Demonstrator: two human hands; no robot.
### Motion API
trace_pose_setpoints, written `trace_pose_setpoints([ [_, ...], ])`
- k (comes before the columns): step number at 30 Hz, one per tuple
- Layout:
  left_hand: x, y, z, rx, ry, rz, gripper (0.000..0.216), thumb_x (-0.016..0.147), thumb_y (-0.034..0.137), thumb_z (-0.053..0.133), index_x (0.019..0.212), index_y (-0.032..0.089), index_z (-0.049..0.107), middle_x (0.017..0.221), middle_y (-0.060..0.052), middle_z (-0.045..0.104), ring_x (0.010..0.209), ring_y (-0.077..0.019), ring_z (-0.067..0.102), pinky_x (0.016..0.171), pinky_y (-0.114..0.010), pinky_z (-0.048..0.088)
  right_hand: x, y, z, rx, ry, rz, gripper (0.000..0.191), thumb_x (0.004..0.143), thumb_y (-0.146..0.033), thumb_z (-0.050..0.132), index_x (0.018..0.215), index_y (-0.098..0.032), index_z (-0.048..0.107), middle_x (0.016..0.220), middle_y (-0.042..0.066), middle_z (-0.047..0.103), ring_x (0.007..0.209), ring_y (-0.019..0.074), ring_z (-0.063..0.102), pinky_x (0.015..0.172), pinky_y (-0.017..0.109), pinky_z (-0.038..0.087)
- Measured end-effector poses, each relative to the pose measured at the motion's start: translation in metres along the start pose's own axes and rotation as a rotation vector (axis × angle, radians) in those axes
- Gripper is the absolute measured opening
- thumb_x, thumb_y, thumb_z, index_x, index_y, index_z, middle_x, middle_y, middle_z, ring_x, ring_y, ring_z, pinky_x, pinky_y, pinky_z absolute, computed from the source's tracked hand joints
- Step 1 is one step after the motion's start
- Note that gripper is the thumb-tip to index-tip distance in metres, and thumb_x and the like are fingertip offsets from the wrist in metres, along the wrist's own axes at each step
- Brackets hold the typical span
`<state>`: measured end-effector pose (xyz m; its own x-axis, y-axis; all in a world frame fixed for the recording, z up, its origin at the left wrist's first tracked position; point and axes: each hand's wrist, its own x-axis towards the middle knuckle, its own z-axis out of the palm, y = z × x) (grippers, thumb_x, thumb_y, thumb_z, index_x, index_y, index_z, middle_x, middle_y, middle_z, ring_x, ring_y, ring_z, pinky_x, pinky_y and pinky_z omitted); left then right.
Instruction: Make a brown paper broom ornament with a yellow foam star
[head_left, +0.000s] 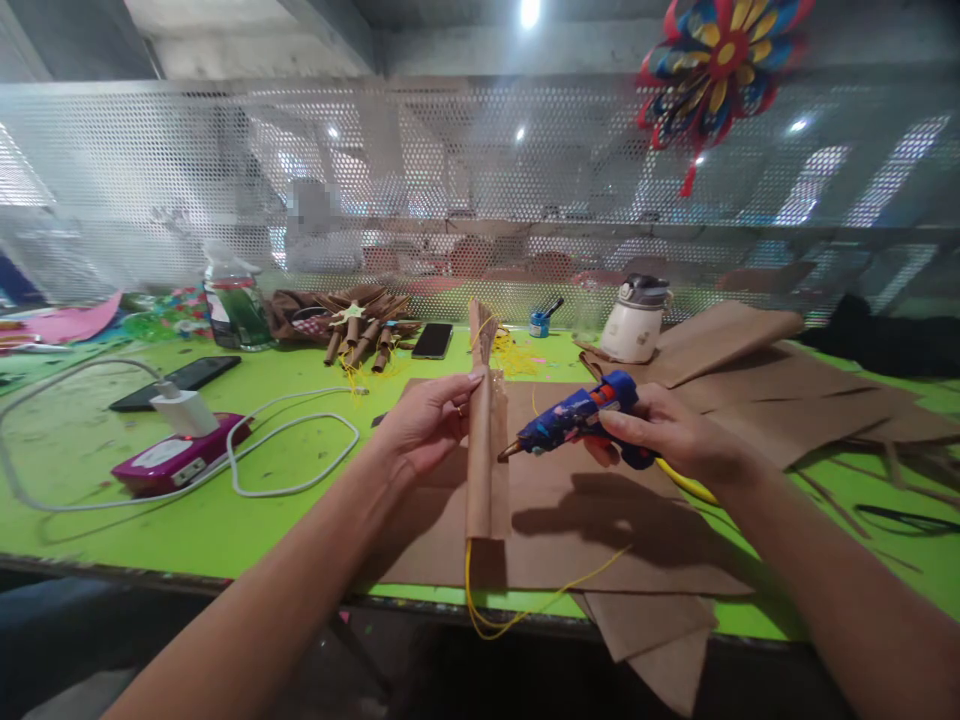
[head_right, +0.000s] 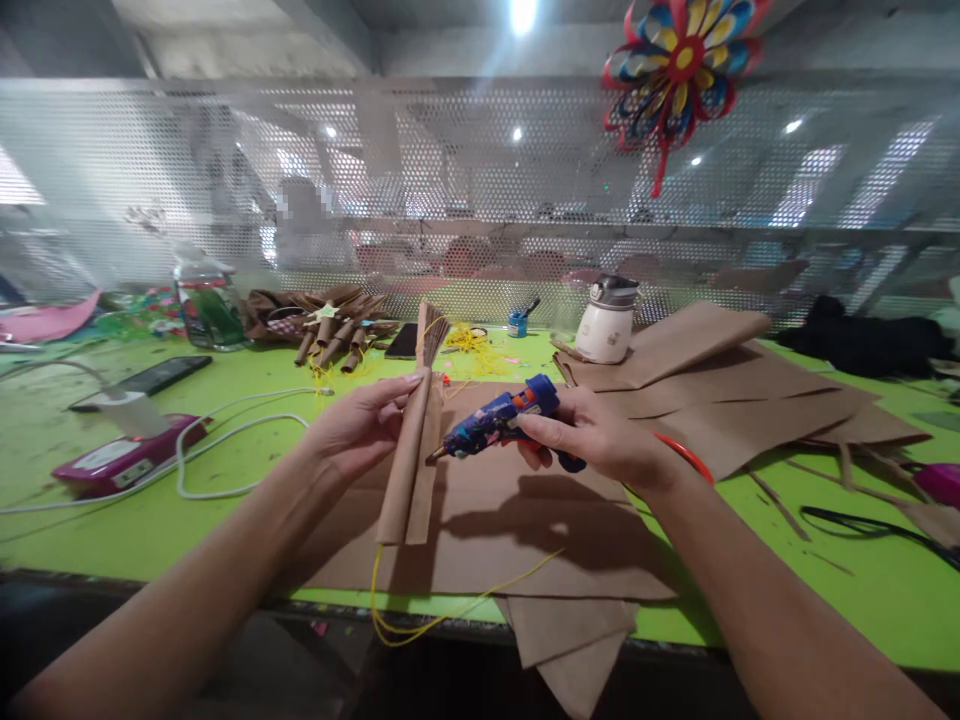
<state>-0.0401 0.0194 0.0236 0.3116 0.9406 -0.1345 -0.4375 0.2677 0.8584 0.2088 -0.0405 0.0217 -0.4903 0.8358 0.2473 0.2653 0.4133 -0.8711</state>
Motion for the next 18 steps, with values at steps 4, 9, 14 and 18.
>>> trace_pose_setpoints([
  [4,-0.0001,-0.0005,0.0011,0.009,-0.027,0.004,0.008,0.074,0.008,0.063,0.080,0.008,0.069,0.072,-0.006,0.069,0.058,-0.0102,0.062,0.057,-0.019,0.052,0.0028,0.0042,0.0019,0.028,0.117,-0.043,0.034,0.090,-0.044,0.049,0.079,-0.015,0.064,0.068,0.005,0.061,0.061,0.0133,0.052,0.053,0.024,0.038],
  [9,0.0011,-0.0025,0.0001,0.032,-0.034,0.013,0.009,0.076,0.009,0.062,0.080,0.008,0.070,0.075,-0.007,0.070,0.060,-0.0102,0.062,0.057,-0.019,0.052,0.0043,0.0042,0.0037,0.016,0.202,-0.039,0.035,0.089,-0.046,0.050,0.078,-0.016,0.063,0.066,0.004,0.057,0.060,0.0128,0.049,0.051,0.024,0.036],
  [14,0.0031,-0.0031,-0.0025,0.013,-0.044,0.000,0.007,0.075,0.007,0.062,0.077,0.009,0.069,0.069,-0.004,0.068,0.056,-0.0099,0.061,0.057,-0.020,0.053,0.0002,0.0016,0.0002,-0.027,0.121,0.011,0.037,0.088,-0.047,0.051,0.072,-0.014,0.061,0.058,0.000,0.049,0.052,0.0091,0.039,0.045,0.023,0.027],
  [18,0.0048,-0.0026,-0.0045,0.022,-0.023,-0.019,0.006,0.074,0.007,0.063,0.077,0.009,0.068,0.069,-0.005,0.068,0.057,-0.0108,0.061,0.056,-0.021,0.052,-0.0013,-0.0012,-0.0033,-0.020,0.005,0.016,0.037,0.088,-0.047,0.052,0.080,-0.013,0.065,0.058,0.000,0.048,0.052,0.0093,0.040,0.044,0.023,0.026],
])
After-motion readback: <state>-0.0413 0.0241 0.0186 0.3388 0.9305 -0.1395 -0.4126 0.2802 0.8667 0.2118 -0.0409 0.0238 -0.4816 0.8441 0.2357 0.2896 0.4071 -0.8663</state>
